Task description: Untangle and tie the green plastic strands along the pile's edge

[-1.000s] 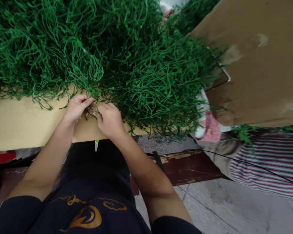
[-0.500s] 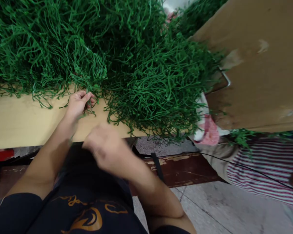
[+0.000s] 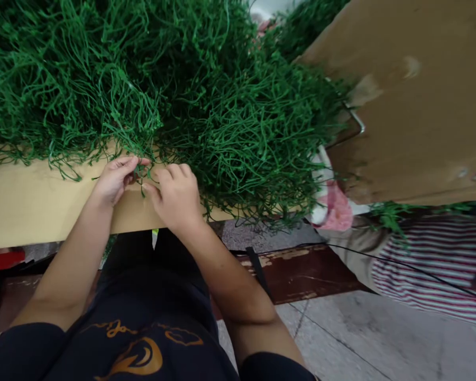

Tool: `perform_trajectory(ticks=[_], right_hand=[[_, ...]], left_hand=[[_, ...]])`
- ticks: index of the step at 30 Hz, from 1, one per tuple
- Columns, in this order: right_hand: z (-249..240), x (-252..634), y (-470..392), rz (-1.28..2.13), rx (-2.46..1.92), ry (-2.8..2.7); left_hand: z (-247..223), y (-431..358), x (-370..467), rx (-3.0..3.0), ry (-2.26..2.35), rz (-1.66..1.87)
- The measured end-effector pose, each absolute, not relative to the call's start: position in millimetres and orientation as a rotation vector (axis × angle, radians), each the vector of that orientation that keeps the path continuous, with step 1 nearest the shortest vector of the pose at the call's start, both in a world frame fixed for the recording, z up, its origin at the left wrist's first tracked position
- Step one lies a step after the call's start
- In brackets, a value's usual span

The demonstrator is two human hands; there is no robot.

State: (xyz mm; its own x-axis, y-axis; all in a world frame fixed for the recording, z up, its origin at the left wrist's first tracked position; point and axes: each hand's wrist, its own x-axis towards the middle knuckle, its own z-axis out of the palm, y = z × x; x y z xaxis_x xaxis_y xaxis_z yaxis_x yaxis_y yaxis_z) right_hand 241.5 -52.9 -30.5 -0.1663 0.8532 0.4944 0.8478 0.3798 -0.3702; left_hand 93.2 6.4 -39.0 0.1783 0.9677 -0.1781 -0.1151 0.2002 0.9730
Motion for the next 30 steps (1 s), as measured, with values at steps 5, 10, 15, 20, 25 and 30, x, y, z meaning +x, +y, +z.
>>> perform_trajectory(ticks=[5, 10, 15, 20, 25, 30], right_hand=[[-36.5, 229.2, -40.1, 0.225, -1.463, -2.032], [-34.3, 226.9, -45.4, 0.381, -1.403, -2.132], [-33.6, 226.1, -57.6, 0.433, -1.289, -2.117], [-18.0, 210.8, -99.5, 0.553, -0.706, -2.256], [1.7, 238.9, -100.6, 0.389, -0.917, -2.057], [22.8, 327.5, -62.7, -0.285, -1.705, -1.623]], left_hand=[[-38.2, 6.3, 93.7, 0.991, 1.072, 0.99], [-37.0, 5.3, 101.1, 0.929, 1.144, 1.028], [-35.7, 2.9, 109.2, 0.898, 1.195, 1.044], [-35.8, 19.8, 103.9, 0.652, 1.269, 1.282], [-32.2, 12.4, 93.3, 0.776, 1.074, 1.131], [-31.8, 0.3, 91.2, 0.777, 0.999, 1.019]])
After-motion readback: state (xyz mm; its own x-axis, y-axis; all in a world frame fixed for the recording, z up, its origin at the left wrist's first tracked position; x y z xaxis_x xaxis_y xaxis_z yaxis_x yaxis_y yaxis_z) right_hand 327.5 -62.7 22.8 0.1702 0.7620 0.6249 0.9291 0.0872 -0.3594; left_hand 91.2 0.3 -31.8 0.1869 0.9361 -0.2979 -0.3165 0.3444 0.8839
